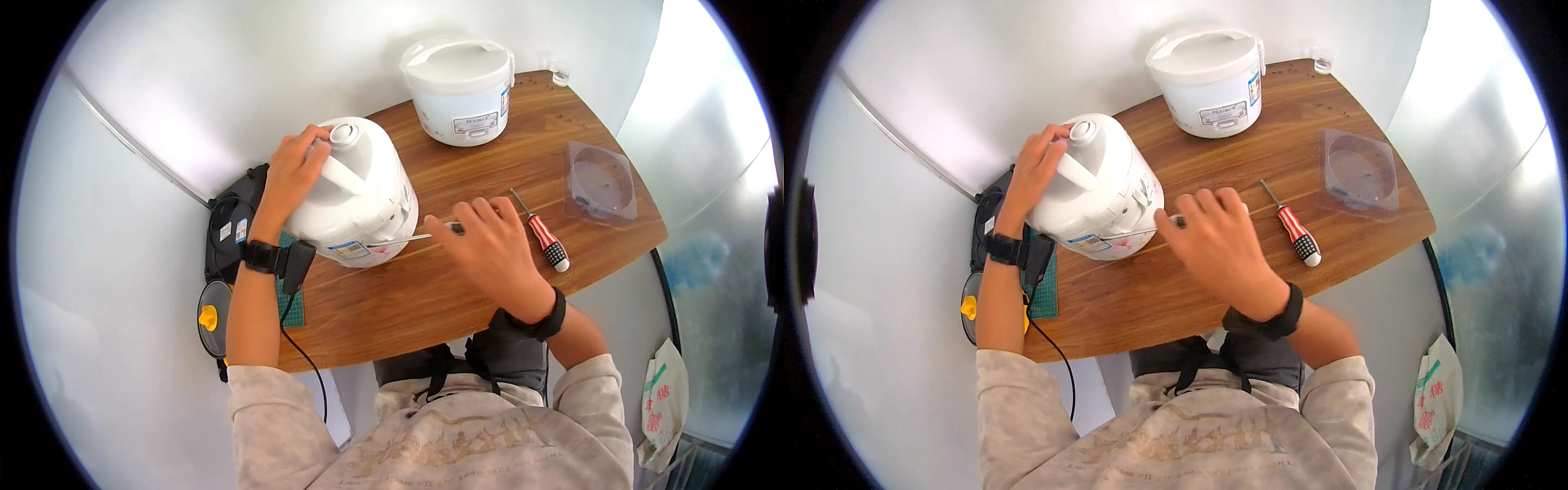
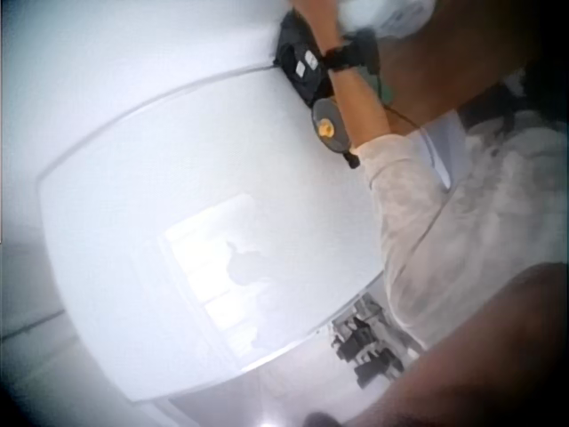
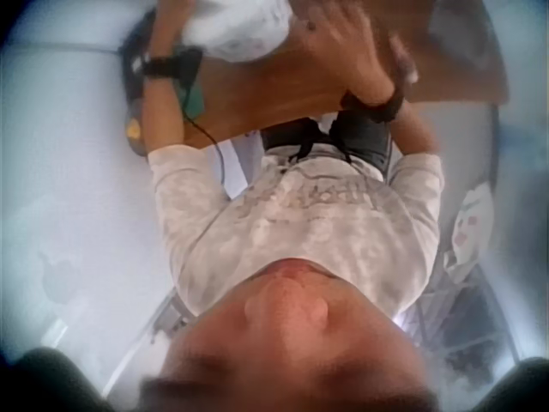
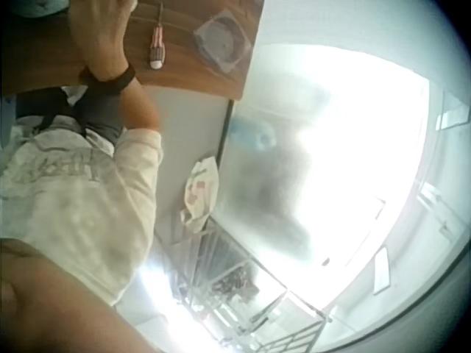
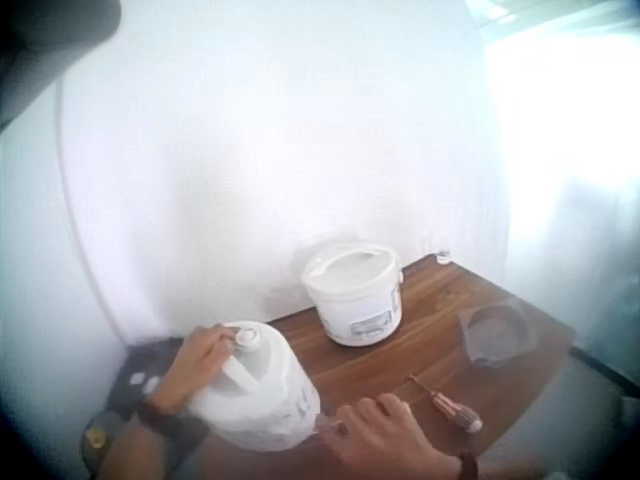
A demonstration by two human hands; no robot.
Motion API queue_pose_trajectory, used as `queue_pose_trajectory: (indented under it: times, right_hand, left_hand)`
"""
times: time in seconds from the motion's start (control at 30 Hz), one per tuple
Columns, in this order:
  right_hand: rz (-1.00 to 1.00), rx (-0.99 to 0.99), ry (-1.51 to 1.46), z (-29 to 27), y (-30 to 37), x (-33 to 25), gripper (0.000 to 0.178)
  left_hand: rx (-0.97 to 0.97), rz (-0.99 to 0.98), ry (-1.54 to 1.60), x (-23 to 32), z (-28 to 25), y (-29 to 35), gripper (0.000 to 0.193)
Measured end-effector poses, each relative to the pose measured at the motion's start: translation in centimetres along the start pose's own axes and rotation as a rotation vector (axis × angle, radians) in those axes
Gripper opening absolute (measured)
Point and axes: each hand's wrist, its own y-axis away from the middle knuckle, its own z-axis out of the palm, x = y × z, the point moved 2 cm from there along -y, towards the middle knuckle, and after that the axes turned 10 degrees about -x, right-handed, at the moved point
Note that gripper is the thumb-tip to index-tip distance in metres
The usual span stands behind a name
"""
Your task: The person uses a screwdriver to remove screws from a white rice cooker, then detaches the lid and separates its internal components. The person continues to unscrew and separate parts of the lid assembly on a wooden table.
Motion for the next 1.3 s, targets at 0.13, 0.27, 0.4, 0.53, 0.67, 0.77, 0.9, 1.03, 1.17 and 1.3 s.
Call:
queue_pose_trajectory:
  times: [0.13,0.27,0.4,0.53,0.67,0.77,0.9,1.03,1.17,1.3]
  right_hand:
    - [0.258,-0.242,-0.76,2.3,2.8,0.1,0.024]
    - [0.462,-0.468,-1.697,4.6,5.1,-2.3,0.04]
    - [0.629,-0.498,-2.081,4.8,5.1,-4.9,0.038]
    - [0.659,-0.433,-2.409,6.2,5.3,-6.1,0.038]
    - [0.621,-0.408,-2.589,6.3,4.9,-7.5,0.037]
    - [0.717,-0.311,-2.382,6.3,4.5,-8.2,0.031]
    - [0.651,-0.236,-1.902,6.7,4.8,-8.2,0.021]
    - [0.648,-0.25,-1.854,6.7,4.8,-7.9,0.018]
    - [0.697,-0.229,-1.816,6.3,4.4,-8.0,0.02]
    - [0.715,-0.177,-1.79,6.5,4.4,-8.0,0.022]
  left_hand:
    - [0.018,-0.015,0.018,-0.2,0.1,0.0,0.024]
    - [0.009,-0.03,0.035,0.1,0.1,0.0,0.024]
    - [-0.014,0.006,0.004,0.2,-0.1,-0.1,0.024]
    - [-0.025,-0.013,0.022,0.4,-0.1,0.0,0.023]
    - [0.005,-0.037,0.029,0.5,-0.1,0.0,0.024]
    - [-0.005,-0.017,0.044,1.1,-0.1,0.0,0.023]
    - [0.003,-0.03,0.04,0.7,-0.2,0.0,0.023]
    - [0.002,-0.017,0.05,0.7,-0.1,0.0,0.024]
    - [-0.002,-0.009,0.053,0.5,-0.2,0.0,0.024]
    - [-0.036,-0.034,0.045,0.8,-0.2,0.0,0.024]
